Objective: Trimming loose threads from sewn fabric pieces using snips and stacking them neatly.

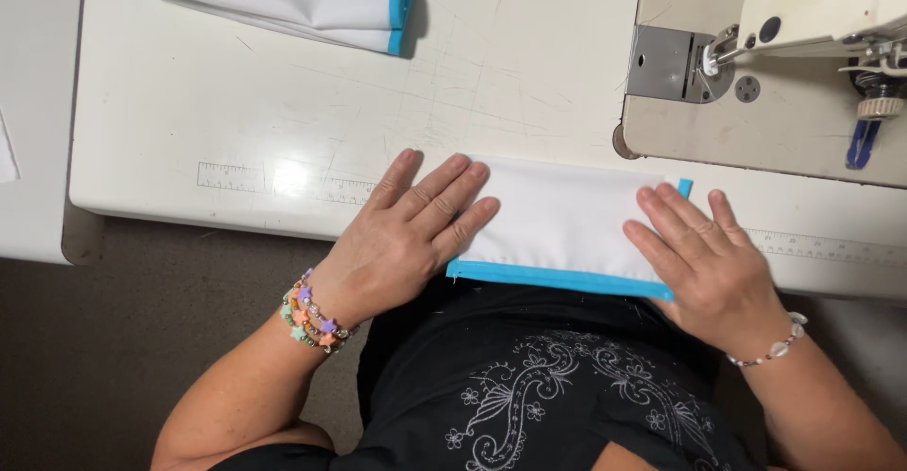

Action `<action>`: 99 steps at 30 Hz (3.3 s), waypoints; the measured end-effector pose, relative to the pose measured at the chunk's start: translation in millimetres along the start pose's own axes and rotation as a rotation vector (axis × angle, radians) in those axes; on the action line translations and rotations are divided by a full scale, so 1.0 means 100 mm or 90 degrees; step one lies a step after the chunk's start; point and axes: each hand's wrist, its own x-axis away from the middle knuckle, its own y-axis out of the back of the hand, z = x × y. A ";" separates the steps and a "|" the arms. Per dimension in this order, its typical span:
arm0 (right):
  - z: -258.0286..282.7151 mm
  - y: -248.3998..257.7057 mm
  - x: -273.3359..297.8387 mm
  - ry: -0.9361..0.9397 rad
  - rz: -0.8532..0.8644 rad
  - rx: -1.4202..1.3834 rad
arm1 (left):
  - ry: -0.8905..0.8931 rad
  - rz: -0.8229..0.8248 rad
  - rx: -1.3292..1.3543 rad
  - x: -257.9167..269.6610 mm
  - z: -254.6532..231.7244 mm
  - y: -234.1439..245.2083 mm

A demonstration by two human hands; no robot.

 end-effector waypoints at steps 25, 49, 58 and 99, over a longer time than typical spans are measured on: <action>-0.16 -0.46 -3.20 -0.373 -0.227 -0.665 | 0.454 -0.308 -0.074 0.36 2.52 0.96; -0.61 -0.46 -2.26 -0.341 0.042 -0.242 | 0.355 -0.147 -0.107 -0.24 1.51 0.41; -0.56 -0.21 -1.15 -0.404 0.137 -0.146 | 0.297 -0.076 -0.043 -0.48 0.75 0.22; -0.48 0.06 -0.73 -0.246 0.093 -0.115 | 0.100 0.093 -0.098 -0.76 -0.11 -0.15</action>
